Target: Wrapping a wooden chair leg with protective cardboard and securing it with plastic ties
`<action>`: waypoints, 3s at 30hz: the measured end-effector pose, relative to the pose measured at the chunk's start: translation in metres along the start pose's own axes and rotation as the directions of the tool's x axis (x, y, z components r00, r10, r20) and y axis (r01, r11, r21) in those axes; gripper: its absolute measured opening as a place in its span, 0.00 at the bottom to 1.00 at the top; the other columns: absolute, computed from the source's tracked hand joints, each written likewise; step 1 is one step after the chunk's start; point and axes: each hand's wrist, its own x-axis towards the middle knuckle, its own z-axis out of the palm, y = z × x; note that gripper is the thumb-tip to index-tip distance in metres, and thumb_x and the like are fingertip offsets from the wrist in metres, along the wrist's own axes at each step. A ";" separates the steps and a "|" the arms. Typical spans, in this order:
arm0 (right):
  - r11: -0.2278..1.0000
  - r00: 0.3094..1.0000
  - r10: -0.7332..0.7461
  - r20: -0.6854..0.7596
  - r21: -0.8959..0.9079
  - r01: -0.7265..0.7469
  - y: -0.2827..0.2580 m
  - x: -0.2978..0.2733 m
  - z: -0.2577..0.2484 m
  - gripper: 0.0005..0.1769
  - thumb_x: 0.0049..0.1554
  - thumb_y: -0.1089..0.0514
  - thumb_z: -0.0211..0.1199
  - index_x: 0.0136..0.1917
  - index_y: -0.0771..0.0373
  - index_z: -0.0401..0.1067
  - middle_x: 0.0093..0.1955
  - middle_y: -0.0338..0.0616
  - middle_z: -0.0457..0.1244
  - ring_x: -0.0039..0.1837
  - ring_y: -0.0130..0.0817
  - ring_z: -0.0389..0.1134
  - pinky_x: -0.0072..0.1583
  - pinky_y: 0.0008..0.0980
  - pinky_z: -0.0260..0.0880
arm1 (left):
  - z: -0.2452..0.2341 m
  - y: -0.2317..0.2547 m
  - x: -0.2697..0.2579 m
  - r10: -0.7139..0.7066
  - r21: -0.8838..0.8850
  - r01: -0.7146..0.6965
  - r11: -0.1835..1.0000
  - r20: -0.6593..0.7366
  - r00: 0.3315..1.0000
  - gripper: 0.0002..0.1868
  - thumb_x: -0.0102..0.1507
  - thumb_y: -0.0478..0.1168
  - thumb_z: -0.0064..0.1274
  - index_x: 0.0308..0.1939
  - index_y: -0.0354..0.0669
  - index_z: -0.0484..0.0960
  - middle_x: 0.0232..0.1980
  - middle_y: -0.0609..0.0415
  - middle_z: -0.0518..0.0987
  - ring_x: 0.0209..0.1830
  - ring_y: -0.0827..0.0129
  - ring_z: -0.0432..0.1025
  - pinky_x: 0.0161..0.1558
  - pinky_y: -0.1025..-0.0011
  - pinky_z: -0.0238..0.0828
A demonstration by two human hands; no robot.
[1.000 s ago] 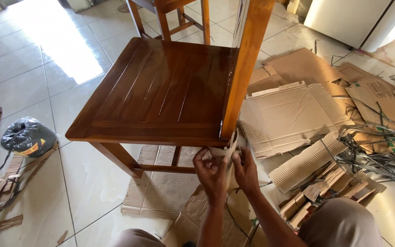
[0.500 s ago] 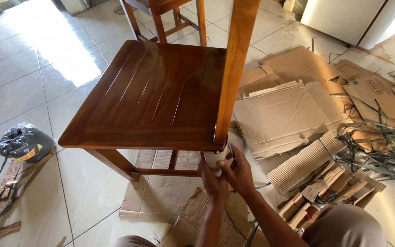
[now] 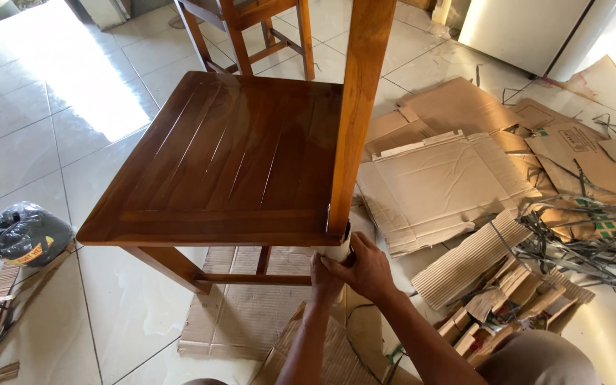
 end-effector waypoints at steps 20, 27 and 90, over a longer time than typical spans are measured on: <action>0.944 0.953 0.303 0.017 -0.140 -0.298 -0.017 0.004 0.026 0.44 0.42 0.36 0.73 0.67 0.50 0.62 0.59 0.43 0.62 0.55 0.59 0.71 0.51 0.61 0.76 | 0.024 0.010 -0.025 -0.072 -0.376 -0.106 0.920 -0.429 0.900 0.32 0.71 0.44 0.42 0.75 0.39 0.51 0.71 0.40 0.66 0.65 0.55 0.69 0.60 0.63 0.67; 0.967 0.960 0.254 -0.120 0.009 -0.255 -0.008 0.001 0.042 0.26 0.43 0.50 0.71 0.54 0.54 0.67 0.49 0.50 0.64 0.51 0.64 0.71 0.42 0.61 0.73 | 0.030 -0.010 -0.019 -0.085 -0.473 -0.113 0.874 -0.377 0.922 0.28 0.70 0.42 0.45 0.71 0.37 0.56 0.67 0.41 0.70 0.61 0.57 0.71 0.58 0.64 0.69; 0.946 0.964 0.260 0.046 0.189 -0.265 0.016 -0.004 0.044 0.37 0.46 0.48 0.74 0.64 0.54 0.60 0.49 0.50 0.72 0.47 0.53 0.75 0.45 0.49 0.71 | -0.013 0.110 -0.062 -0.392 -0.652 -0.208 0.729 -0.647 0.654 0.10 0.66 0.39 0.55 0.39 0.34 0.85 0.42 0.51 0.86 0.41 0.67 0.78 0.49 0.70 0.75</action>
